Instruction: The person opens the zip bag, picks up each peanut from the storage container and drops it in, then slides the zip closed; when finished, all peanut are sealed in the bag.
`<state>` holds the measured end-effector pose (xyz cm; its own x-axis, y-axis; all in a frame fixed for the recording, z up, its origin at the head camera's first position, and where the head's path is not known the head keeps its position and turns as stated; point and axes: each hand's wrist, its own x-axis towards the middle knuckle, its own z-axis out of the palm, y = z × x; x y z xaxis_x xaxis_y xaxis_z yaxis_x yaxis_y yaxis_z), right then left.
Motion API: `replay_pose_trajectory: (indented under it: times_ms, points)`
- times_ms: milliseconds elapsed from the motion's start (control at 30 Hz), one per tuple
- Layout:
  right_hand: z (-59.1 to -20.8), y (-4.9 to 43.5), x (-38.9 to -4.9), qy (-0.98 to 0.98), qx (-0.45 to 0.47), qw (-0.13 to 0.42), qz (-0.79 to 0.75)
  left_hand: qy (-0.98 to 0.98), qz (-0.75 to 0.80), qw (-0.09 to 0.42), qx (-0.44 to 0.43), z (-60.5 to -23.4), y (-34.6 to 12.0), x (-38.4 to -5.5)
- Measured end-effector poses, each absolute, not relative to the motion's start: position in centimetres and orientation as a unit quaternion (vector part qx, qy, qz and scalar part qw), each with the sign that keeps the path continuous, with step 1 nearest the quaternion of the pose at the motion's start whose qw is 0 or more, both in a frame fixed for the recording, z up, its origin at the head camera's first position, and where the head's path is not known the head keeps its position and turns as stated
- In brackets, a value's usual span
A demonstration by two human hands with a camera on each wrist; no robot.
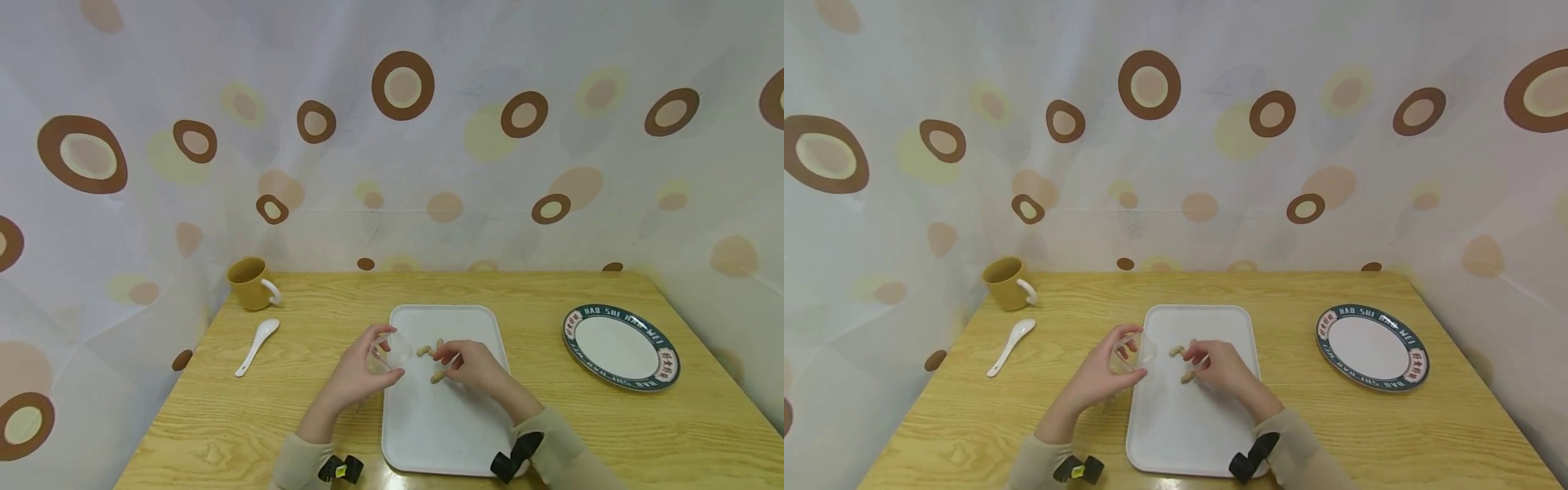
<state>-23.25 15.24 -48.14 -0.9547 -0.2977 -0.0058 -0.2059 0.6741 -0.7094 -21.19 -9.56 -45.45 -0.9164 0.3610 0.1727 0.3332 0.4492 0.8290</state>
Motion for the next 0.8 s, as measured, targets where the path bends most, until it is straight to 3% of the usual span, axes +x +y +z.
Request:
replay_pose_trajectory:
  times_ms: [800]
  points:
    - [-49.09, 15.08, -23.0, 0.922, -0.191, 0.042, -0.333, 0.847, 0.493, 0.026, 0.196, -45.5, -9.58, -21.19]
